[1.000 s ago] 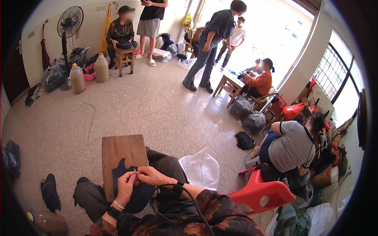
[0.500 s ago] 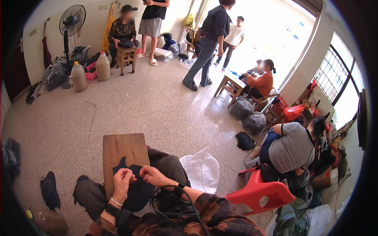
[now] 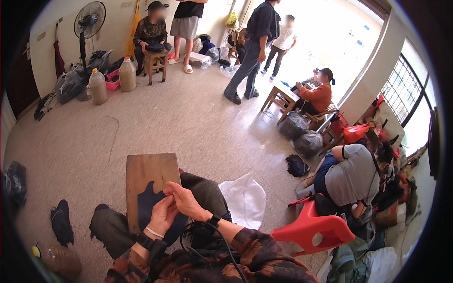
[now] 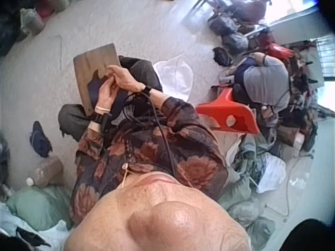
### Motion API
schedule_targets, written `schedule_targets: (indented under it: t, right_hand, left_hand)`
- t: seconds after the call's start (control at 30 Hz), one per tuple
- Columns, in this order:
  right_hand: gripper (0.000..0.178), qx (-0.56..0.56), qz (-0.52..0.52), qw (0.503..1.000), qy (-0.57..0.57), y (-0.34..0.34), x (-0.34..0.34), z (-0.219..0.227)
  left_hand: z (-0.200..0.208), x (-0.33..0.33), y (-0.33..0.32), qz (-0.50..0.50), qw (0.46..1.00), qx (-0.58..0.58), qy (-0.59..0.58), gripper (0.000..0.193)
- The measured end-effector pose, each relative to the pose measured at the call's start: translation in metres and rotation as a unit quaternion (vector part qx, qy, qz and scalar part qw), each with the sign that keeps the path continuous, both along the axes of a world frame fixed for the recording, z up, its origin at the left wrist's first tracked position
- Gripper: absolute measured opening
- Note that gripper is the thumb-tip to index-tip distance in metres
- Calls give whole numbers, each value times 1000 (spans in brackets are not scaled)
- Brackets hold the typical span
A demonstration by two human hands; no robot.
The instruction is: Manually sewing or threading a needle through pre-cut blue shoe upper material on a small wooden work surface.
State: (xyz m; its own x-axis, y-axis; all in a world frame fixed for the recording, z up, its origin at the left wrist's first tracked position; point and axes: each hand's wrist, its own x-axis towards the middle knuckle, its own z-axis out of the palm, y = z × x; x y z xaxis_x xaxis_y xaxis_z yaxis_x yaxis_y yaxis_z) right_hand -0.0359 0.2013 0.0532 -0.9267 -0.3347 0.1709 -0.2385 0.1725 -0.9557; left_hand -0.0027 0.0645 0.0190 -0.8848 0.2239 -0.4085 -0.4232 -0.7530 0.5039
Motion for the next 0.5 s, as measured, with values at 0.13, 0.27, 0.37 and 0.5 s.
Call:
schedule_targets:
  t: [0.13, 0.27, 0.37, 0.5]
  right_hand:
    - [41, 58, 0, 996, 74, -6, 8, -8]
    - [40, 52, -19, 993, 108, -14, 13, -13]
    - [36, 106, -23, 986, 127, -14, 13, -8]
    - [38, -53, 10, 997, -54, -18, 21, 0]
  left_hand:
    - [-12, 7, 1, -2, 997, 75, 23, 26]
    - [-18, 9, -2, 23, 997, 62, 48, 27]
    - [-15, 10, -1, 56, 997, 37, 24, 26]
    - [-9, 16, -5, 39, 994, -42, 96, 23]
